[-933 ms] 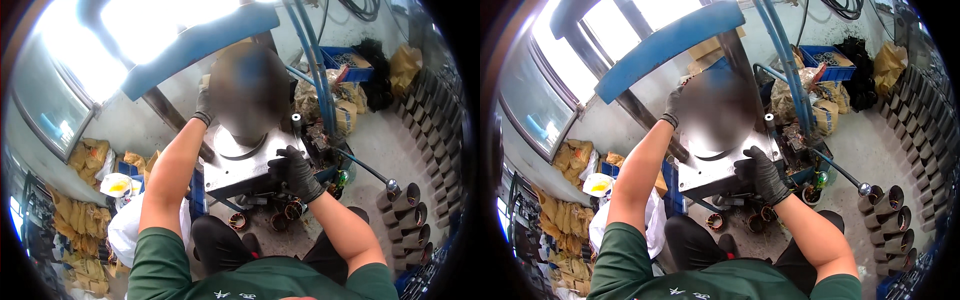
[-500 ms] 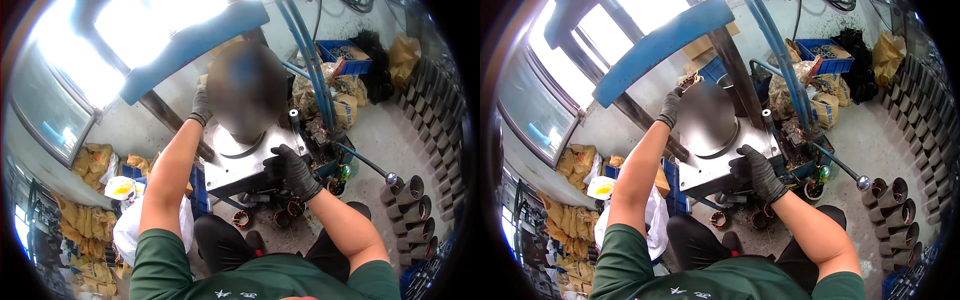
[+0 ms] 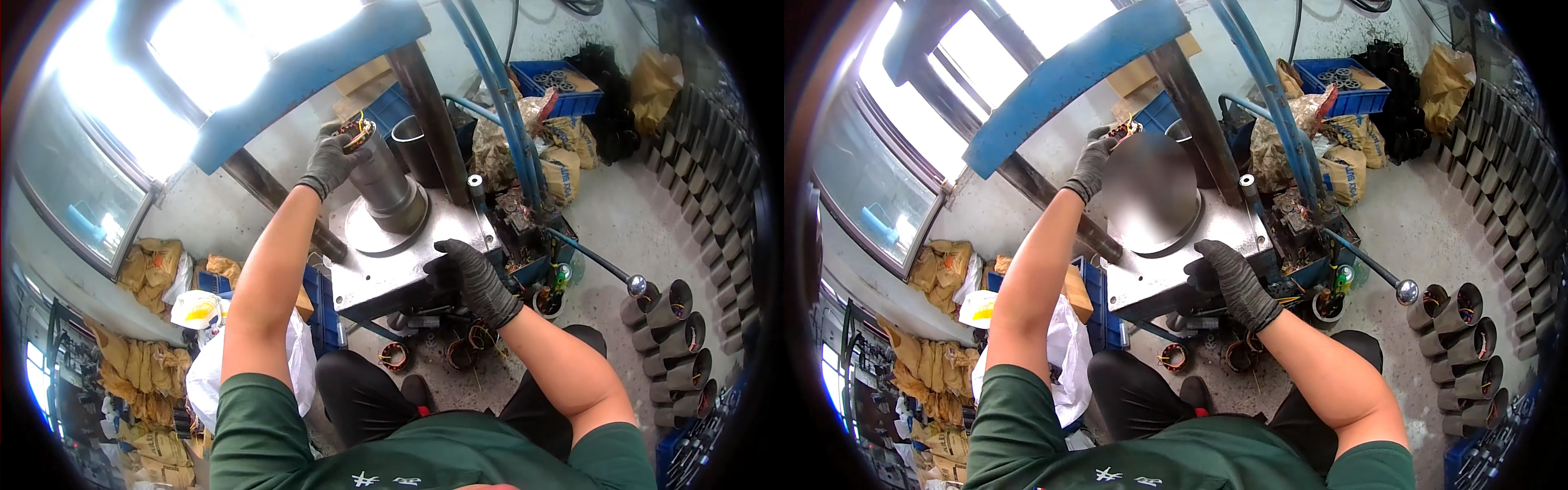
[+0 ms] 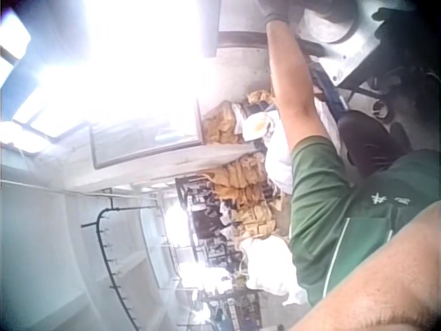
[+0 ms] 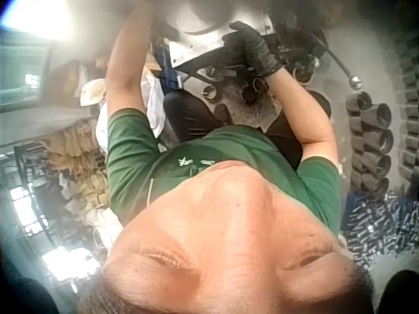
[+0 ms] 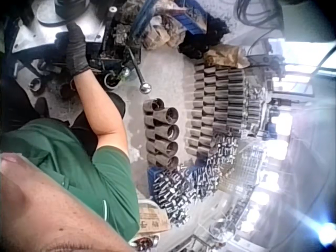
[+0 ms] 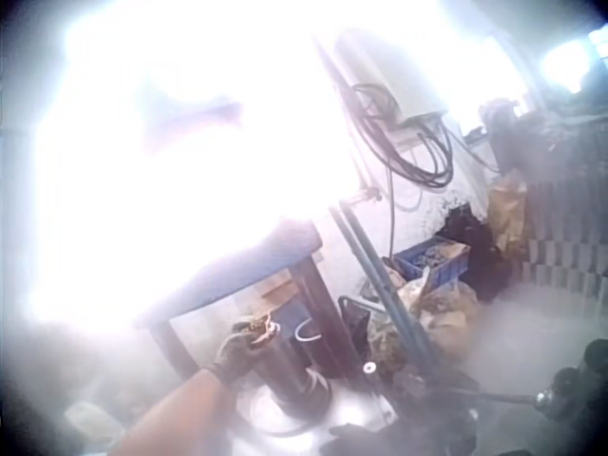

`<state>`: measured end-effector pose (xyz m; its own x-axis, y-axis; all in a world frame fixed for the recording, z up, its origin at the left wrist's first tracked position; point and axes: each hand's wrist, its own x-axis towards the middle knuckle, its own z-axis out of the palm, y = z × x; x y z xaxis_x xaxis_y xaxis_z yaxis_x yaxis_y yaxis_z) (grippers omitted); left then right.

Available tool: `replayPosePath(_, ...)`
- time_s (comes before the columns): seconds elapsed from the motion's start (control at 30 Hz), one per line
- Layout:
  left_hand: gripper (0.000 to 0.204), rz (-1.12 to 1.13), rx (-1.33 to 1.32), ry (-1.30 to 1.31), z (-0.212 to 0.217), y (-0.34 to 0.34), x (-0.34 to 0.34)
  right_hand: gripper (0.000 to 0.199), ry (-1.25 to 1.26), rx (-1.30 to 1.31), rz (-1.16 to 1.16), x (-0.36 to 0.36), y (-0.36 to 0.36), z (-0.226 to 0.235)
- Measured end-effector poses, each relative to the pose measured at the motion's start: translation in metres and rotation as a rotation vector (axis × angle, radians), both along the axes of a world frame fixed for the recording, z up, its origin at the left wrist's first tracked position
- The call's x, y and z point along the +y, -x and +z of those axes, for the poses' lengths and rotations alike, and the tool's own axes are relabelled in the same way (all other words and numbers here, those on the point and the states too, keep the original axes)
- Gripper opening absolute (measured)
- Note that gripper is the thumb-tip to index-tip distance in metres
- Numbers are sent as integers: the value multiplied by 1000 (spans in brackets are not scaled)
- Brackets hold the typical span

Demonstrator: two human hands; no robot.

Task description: The person assembles motors by placing a metal housing into a hydraulic press, inserting a wound stator, and using the press to secure the components together.

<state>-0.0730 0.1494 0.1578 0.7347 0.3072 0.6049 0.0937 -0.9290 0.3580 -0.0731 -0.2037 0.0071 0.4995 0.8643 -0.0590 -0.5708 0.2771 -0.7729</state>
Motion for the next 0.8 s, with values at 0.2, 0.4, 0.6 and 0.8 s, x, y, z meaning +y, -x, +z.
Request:
replayPosePath(0.2,45,109,548,-354,27,-6,-11,46,-18,-59,-10,-4,-2,-5)
replayPosePath(0.4,45,40,678,-216,31,-4,10,45,14,-86,2,1,6,-6)
replayPosePath(0.6,75,344,898,-462,61,-28,-46,43,34,-154,9,2,2,-16)
replayPosePath(0.8,80,314,948,-587,48,-34,-21,40,69,-246,38,-4,5,-13)
